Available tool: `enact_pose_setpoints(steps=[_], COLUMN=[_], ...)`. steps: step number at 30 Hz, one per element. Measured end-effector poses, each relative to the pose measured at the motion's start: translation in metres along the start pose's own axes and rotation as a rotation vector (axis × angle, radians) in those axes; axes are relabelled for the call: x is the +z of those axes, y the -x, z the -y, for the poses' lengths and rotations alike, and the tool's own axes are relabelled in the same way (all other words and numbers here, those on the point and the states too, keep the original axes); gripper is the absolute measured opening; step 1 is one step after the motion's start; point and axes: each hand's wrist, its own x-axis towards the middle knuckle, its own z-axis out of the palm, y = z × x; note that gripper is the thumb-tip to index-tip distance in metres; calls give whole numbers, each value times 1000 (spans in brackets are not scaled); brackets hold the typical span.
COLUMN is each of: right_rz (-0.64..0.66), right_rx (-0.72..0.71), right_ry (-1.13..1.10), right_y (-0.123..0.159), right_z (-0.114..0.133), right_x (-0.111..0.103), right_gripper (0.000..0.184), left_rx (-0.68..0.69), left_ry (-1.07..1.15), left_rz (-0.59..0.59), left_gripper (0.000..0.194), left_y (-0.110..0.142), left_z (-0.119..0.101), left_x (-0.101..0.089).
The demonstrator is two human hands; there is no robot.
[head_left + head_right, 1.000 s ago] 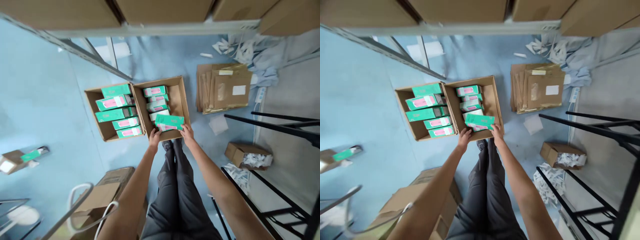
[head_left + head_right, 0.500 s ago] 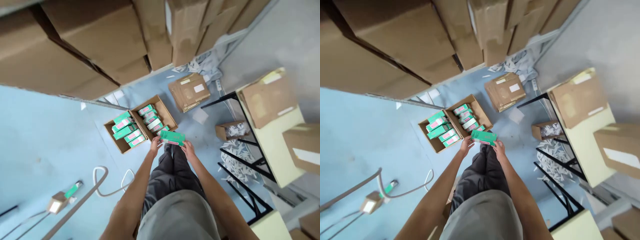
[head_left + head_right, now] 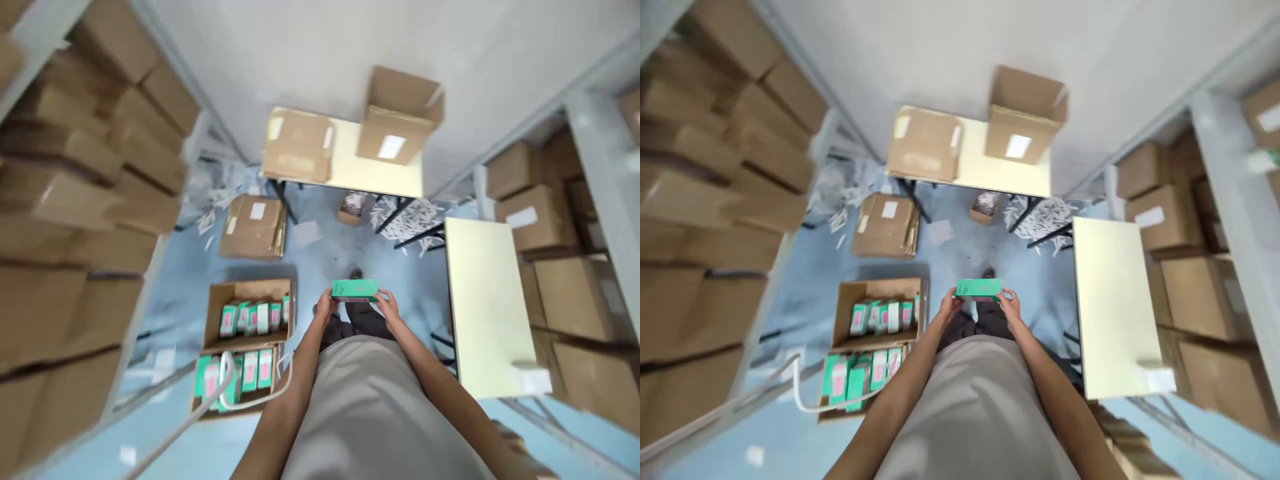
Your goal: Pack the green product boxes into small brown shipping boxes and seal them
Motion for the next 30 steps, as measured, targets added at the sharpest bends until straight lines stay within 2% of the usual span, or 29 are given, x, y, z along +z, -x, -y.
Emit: enact_pose_setpoints(steps=[5,8,11,14,17,19,21,24,27,30], right_rz=[-148,-247,-334,-424,-506,-564,-612,-681,-792,-982], right_rx=[-13,4,-2,-58,-162,-215,-234,-237,-269,-257], right_ry=[-317,-452,-568,-679,-759,-777,-774,-744,-702,-622], right_y=[-6,-12,-30,-57,-83,-95,-103,-109,-113,-112], right_z=[16,17,25,45,66,78,88,97,99,95], right_x=[-94,-132,-164,-209,-268,-309,-347,-392,-418,-430], right_gripper=[48,49,53,61,66,67,68,70,69,64], left_rx=[35,100,185,253,303,319,306,231,122,12], left_ry=[-366,-525,-639,-722,-758,-762,-781,-844,-920,-1018], left_rz=[130,160,192,277,389,456,509,582,641,636], left_gripper=[21,18,20,28,32,31,30,31,28,20], left_y=[17,26,32,36,44,52,60,70,71,67], left_z=[-14,-18,-19,-9,12,30,48,69,86,102], left_x=[108,176,254,339,420,466,501,536,559,580])
